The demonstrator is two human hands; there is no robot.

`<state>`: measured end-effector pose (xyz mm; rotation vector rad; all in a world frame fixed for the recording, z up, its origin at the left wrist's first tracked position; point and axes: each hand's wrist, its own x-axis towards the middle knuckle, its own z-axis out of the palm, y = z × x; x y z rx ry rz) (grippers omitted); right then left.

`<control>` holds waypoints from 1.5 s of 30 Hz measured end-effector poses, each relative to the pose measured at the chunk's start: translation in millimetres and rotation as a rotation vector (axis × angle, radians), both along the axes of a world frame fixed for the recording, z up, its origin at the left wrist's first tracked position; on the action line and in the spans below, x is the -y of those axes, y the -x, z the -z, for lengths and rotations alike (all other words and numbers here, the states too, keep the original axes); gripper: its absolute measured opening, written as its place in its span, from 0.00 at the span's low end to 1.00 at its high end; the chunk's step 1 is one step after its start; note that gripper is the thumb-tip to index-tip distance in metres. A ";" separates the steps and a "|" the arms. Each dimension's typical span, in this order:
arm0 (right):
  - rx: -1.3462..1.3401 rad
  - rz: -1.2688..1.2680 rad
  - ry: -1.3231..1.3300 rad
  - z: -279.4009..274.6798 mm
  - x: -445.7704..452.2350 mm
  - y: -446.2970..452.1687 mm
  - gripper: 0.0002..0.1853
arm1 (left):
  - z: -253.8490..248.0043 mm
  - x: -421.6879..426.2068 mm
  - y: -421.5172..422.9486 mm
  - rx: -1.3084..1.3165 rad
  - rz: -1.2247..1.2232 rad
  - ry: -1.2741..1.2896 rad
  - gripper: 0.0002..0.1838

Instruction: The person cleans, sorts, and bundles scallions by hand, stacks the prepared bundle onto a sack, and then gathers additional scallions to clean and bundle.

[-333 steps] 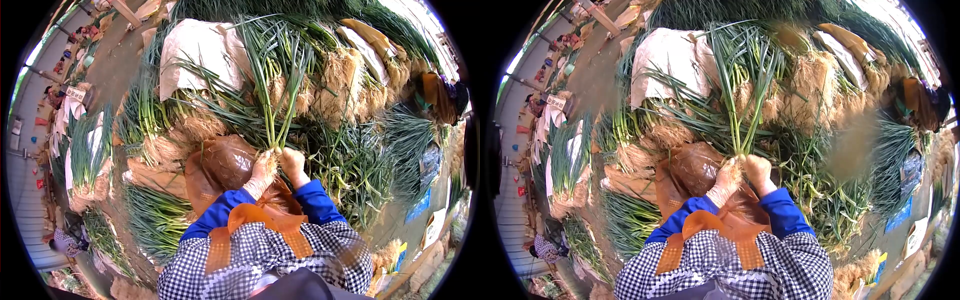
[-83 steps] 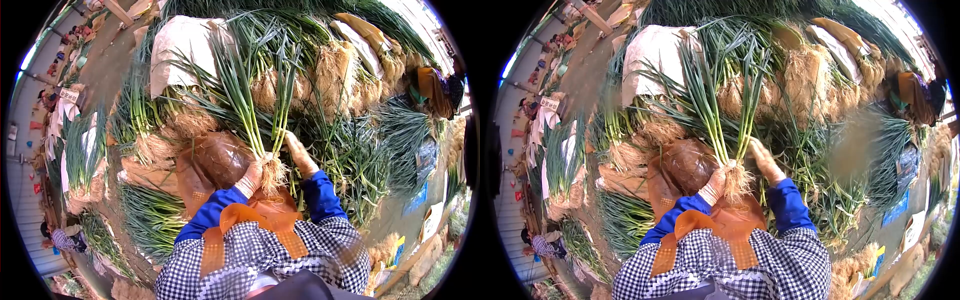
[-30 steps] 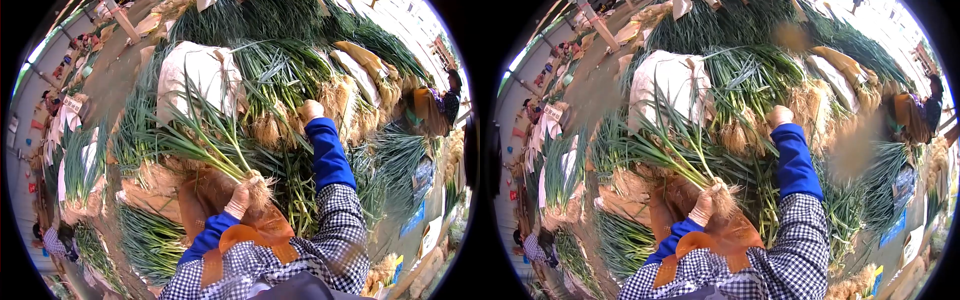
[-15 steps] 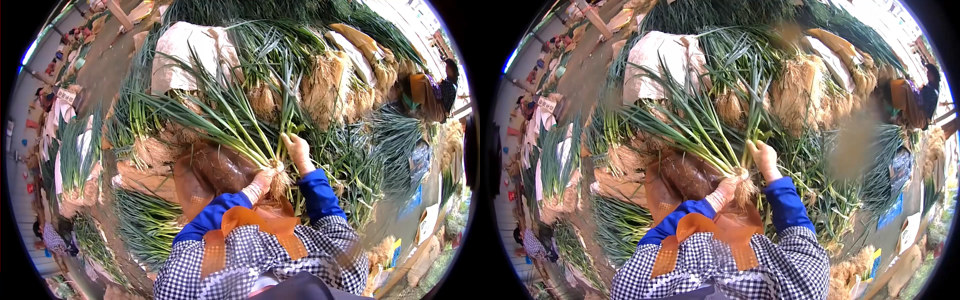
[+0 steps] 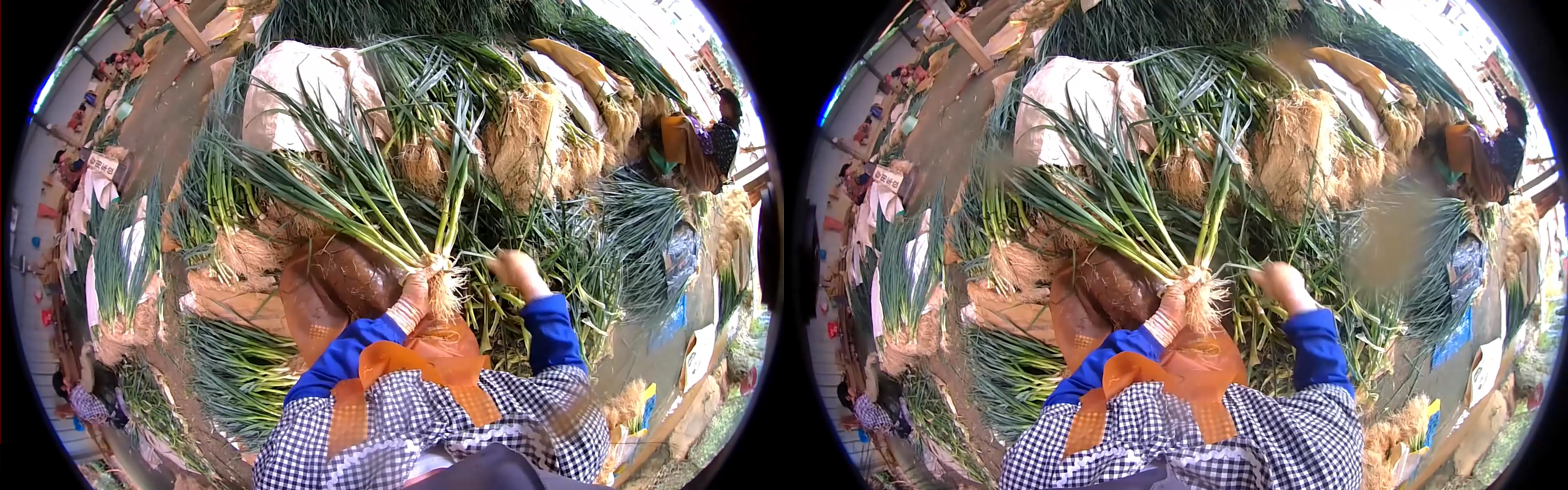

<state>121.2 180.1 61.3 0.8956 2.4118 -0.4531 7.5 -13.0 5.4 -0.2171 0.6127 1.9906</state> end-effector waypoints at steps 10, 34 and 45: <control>-1.156 0.893 1.310 72.6 77.2 85.6 0.17 | 4.9 11.2 4.4 0.111 0.057 -0.017 0.06; -0.704 0.431 1.284 -38.6 86.1 22.4 0.11 | 42.4 0.0 8.1 -0.192 0.118 0.266 0.09; -0.821 0.578 0.838 -17.9 39.9 30.8 0.27 | -11.8 16.4 14.9 0.230 0.092 -0.248 0.10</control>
